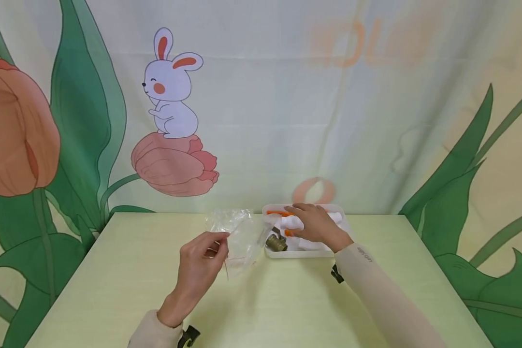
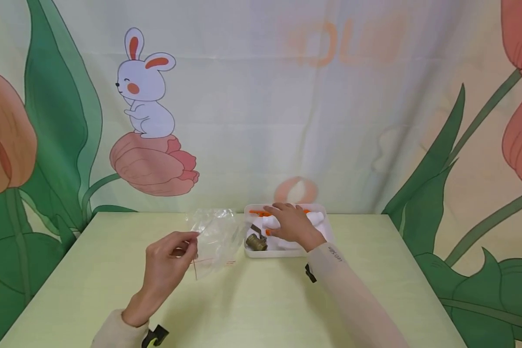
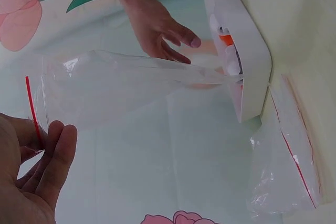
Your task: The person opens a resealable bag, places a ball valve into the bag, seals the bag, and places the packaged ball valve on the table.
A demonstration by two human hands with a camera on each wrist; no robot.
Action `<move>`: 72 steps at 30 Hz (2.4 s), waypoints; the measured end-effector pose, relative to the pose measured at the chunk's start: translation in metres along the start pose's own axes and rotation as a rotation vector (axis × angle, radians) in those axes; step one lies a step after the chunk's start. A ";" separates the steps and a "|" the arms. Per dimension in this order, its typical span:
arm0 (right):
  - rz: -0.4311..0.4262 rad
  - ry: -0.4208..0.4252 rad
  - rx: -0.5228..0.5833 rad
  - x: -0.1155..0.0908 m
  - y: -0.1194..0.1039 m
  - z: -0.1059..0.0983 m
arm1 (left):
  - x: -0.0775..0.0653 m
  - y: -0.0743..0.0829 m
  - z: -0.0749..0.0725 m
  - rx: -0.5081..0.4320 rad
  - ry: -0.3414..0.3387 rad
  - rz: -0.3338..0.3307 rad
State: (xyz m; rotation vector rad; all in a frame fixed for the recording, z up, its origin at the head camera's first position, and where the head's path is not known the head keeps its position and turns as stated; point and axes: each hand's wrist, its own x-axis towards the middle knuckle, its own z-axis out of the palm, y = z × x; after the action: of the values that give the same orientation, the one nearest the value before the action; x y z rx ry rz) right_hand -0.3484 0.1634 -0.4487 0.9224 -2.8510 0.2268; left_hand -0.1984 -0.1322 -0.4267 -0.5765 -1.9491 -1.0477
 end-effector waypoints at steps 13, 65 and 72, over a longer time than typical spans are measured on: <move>0.075 -0.009 0.077 0.013 -0.003 0.021 | 0.003 0.002 0.006 0.004 -0.007 -0.008; 0.053 -0.100 -0.047 0.032 -0.006 0.072 | 0.000 -0.002 0.009 0.018 -0.003 0.011; 0.031 -0.109 -0.114 0.027 -0.007 0.064 | -0.002 -0.002 0.008 0.018 -0.009 -0.001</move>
State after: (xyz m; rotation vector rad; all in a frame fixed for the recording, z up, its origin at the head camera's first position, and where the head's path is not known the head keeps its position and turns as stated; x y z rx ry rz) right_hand -0.3706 0.1305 -0.5055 0.8950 -2.9429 0.0175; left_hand -0.2020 -0.1267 -0.4319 -0.5717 -1.9648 -1.0285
